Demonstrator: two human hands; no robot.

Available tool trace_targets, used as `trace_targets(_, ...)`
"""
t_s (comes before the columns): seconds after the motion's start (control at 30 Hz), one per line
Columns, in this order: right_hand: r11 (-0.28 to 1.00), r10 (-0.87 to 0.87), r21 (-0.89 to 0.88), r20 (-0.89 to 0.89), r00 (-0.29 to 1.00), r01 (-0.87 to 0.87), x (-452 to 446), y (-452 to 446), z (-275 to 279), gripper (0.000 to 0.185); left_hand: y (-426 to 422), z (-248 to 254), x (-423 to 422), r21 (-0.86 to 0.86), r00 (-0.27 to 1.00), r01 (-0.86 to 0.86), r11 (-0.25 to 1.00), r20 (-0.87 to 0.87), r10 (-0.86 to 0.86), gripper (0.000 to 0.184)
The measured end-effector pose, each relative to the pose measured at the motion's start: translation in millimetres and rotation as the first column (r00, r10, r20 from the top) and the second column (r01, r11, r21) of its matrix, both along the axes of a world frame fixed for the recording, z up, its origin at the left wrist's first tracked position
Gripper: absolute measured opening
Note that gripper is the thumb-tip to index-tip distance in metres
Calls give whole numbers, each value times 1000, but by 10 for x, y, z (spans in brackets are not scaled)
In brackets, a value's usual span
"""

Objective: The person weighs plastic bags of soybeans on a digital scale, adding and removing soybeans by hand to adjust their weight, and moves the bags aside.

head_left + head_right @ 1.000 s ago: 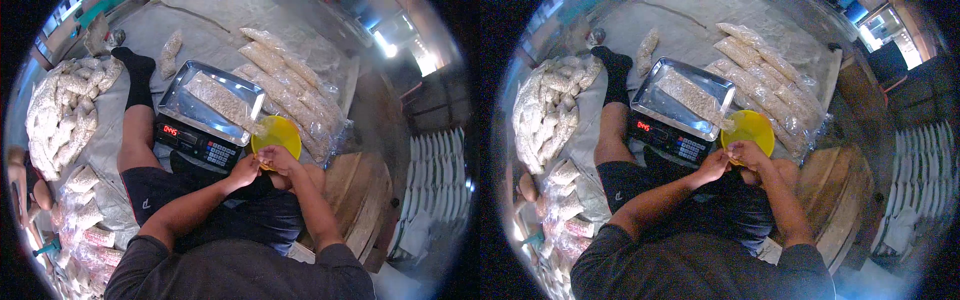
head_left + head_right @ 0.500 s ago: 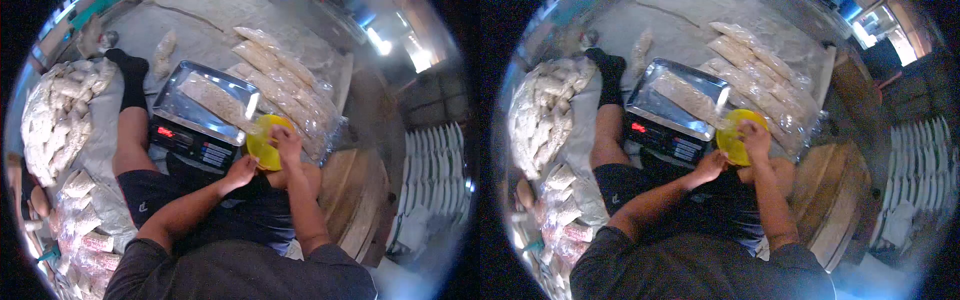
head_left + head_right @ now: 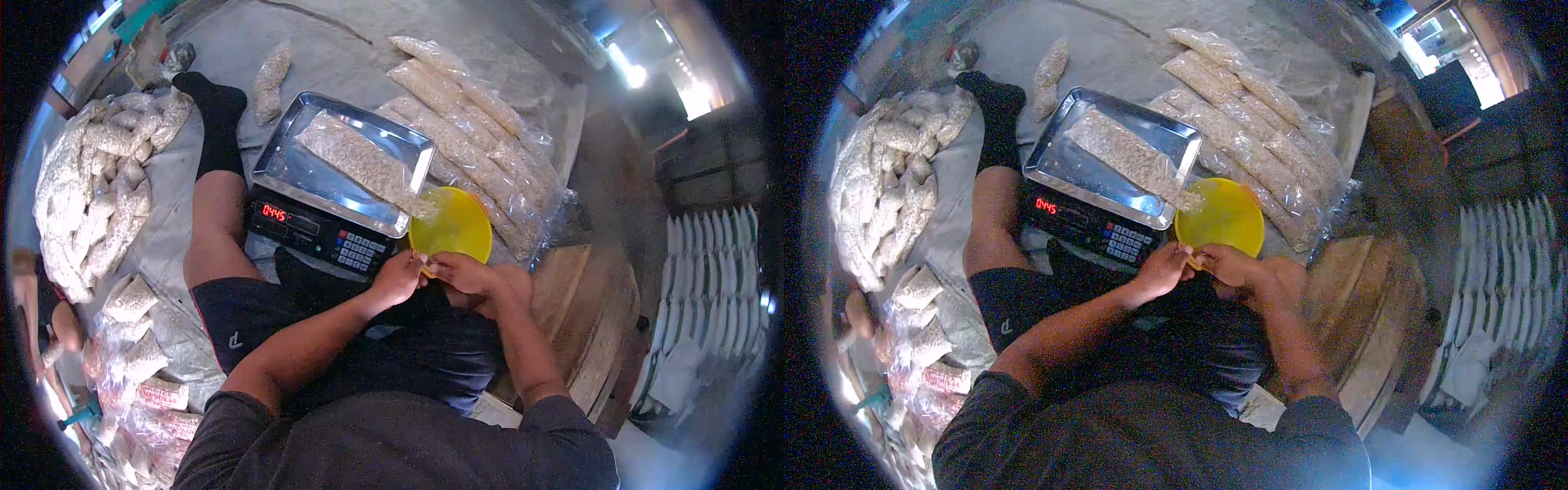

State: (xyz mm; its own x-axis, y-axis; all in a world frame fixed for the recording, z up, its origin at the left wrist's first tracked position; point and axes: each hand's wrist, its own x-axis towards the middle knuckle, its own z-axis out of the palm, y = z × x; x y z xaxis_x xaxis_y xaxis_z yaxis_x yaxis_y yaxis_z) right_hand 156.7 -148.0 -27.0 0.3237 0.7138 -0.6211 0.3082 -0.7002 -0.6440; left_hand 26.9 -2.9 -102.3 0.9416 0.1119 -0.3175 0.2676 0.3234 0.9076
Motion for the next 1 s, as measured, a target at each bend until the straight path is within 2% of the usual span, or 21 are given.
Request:
trace_targets(0.07, 998, 51, 34, -24, 998, -50, -21, -64, 154, 24, 7, 50, -6, -45, 999, -1, 999, -37, 0, 37)
trace_targets(0.17, 957, -154, 231, -105, 983, 174, -48, -170, 60, 18, 22, 100, 43, -49, 1000, -11, 999, -25, 9, 40)
trace_targets(0.27, 935, -297, 138, -201, 933, 328, 81, -290, -50, 17, 40, 140, 53, -40, 998, -10, 999, -67, 7, 42)
trace_targets(0.37, 824, -532, 146, -129, 837, 547, 142, -290, -97, 11, 15, 57, 47, -43, 997, 1, 999, -79, -5, 44)
trace_targets(0.43, 512, -739, 238, -368, 565, 825, 165, -285, -149, 10, 37, 151, 24, -9, 998, 30, 999, -61, -31, 45)
trace_targets(0.47, 323, -772, 244, -491, 404, 914, 185, -246, -187, 10, 58, 198, 17, 9, 998, 38, 999, -54, -37, 46)
trace_targets(0.57, 242, -701, 420, -547, 457, 875, 104, 141, 47, 14, 5, 52, 54, -17, 999, 35, 999, -11, -35, 45)
trace_targets(0.67, 285, -851, 470, -277, 446, 835, 89, 445, 395, 22, -33, 17, 10, -11, 999, 38, 999, 19, -37, 42)
trace_targets(0.7, 489, -833, 446, -14, 552, 750, 129, 350, 293, 24, -37, 79, -29, -18, 1000, 5, 1000, 21, -5, 41)
trace_targets(0.73, 677, -732, 363, 245, 635, 640, 252, 207, 79, 26, -19, 132, -31, -26, 999, -39, 999, 27, 40, 40)
trace_targets(0.77, 829, -551, 221, 477, 685, 513, 377, 101, -150, 29, 15, 168, -1, 17, 1000, 0, 1000, 10, 0, 39)
trace_targets(0.83, 940, -310, 101, 651, 693, 326, 452, -56, -654, 30, 68, 177, 13, 88, 997, 64, 994, -53, -60, 37)
trace_targets(0.87, 974, -179, 30, 715, 676, 226, 424, -52, -803, 31, 55, 94, 32, 112, 995, 82, 990, -68, -75, 37)
trace_targets(0.9, 980, -146, -11, 634, 759, 197, 311, 78, -651, 32, 21, -43, 79, 141, 992, 103, 985, -85, -92, 37)
trace_targets(0.93, 984, -117, -50, 544, 831, 171, 118, 280, -254, 33, -2, -123, 84, 170, 988, 131, 977, -104, -115, 37)
trace_targets(0.97, 986, -95, -79, 452, 887, 146, 14, 435, -41, 34, 26, -51, 42, 215, 992, 129, 968, -39, -123, 41)
trace_targets(1.0, 989, -95, -58, 479, 873, 139, 28, 503, -80, 35, 81, -62, 30, 225, 993, 115, 968, -34, -110, 41)
